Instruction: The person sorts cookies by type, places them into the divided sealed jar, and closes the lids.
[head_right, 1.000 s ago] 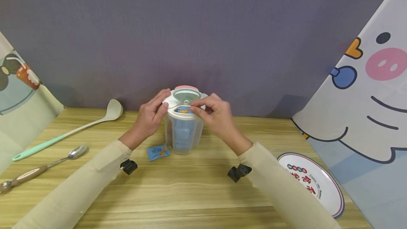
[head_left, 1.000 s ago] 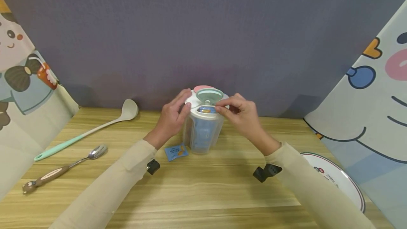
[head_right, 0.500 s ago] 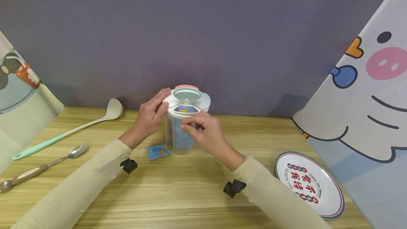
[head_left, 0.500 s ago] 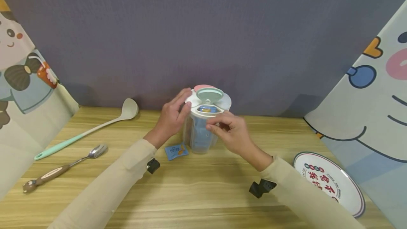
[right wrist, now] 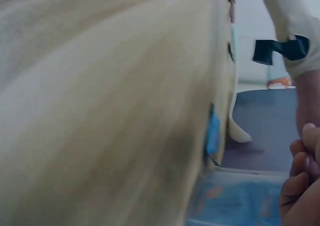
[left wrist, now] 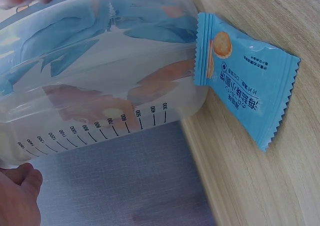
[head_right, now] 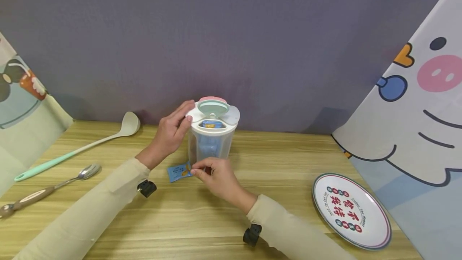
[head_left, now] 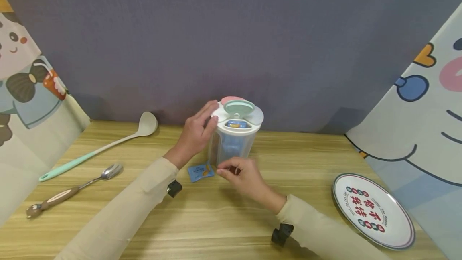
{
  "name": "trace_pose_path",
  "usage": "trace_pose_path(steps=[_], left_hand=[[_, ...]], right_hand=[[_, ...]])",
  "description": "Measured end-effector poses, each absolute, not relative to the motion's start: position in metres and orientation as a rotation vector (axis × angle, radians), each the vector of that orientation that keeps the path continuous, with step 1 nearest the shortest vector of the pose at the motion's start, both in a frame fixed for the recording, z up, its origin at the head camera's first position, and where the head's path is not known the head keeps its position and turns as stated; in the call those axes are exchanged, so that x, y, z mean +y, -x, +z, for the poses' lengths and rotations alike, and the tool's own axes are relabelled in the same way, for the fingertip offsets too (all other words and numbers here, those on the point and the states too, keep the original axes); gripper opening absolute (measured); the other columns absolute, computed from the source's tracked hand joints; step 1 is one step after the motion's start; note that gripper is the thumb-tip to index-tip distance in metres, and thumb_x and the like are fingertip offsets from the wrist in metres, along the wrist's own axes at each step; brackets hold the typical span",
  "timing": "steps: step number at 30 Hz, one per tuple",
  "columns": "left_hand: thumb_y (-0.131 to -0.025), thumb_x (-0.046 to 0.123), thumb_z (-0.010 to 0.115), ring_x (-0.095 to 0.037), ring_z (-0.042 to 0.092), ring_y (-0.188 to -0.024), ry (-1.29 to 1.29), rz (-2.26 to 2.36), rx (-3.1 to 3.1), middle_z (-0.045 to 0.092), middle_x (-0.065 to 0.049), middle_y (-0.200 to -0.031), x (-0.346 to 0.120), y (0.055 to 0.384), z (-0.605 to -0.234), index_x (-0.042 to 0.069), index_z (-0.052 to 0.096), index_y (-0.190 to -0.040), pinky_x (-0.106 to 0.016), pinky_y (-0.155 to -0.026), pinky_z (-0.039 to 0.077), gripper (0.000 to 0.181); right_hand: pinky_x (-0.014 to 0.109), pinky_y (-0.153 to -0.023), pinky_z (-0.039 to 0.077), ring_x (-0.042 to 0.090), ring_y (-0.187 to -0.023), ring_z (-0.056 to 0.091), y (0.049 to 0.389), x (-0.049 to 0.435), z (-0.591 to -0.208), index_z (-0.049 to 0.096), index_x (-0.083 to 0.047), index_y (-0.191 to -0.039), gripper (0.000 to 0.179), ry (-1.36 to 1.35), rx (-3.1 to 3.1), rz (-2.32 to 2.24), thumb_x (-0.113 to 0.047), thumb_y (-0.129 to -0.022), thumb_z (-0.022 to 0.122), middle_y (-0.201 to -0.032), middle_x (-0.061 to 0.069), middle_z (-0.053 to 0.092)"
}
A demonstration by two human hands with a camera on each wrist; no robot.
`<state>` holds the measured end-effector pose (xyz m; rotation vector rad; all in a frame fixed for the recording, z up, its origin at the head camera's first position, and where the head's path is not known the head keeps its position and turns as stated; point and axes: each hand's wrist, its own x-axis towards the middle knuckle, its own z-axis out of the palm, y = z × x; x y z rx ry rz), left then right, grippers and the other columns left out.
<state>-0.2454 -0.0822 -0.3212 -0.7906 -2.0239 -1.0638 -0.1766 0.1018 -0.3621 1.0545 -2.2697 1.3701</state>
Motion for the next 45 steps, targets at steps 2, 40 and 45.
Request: trace_pose_path(steps=[2,40,45], left_hand=[[-0.098,0.024,0.042,-0.031,0.049,-0.121,0.798,-1.066,-2.021,0.048,-0.015,-0.138,-0.082,0.246,-0.321,-0.003,0.053,-0.131,-0.036,-0.101,0.038,0.044],[-0.097,0.026,0.043,-0.030,0.050,-0.120,0.799,-1.048,-1.996,0.050,-0.017,-0.135,-0.083,0.246,-0.321,-0.003,0.056,-0.127,-0.039,-0.099,0.040,0.044],[-0.097,0.026,0.043,-0.029,0.051,-0.120,0.799,-1.052,-1.991,0.050,-0.015,-0.136,-0.083,0.246,-0.321,-0.003,0.056,-0.127,-0.038,-0.099,0.040,0.044]], right_hand=[[0.022,-0.044,0.042,0.005,-0.053,0.049,0.176,0.099,-0.368,0.073,-0.002,-0.082,0.003,-0.998,-2.330,1.371,-0.003,-0.080,0.074,-0.069,-0.002,0.066],[0.037,-0.092,0.046,0.023,-0.108,0.058,0.174,0.086,-0.403,0.059,0.002,-0.125,0.045,-1.128,-2.673,0.836,-0.012,-0.084,0.070,-0.129,0.015,0.056],[0.040,-0.099,0.040,0.028,-0.120,0.051,0.174,0.087,-0.406,0.059,0.001,-0.126,0.041,-1.151,-2.708,0.792,-0.011,-0.087,0.066,-0.132,0.014,0.054]])
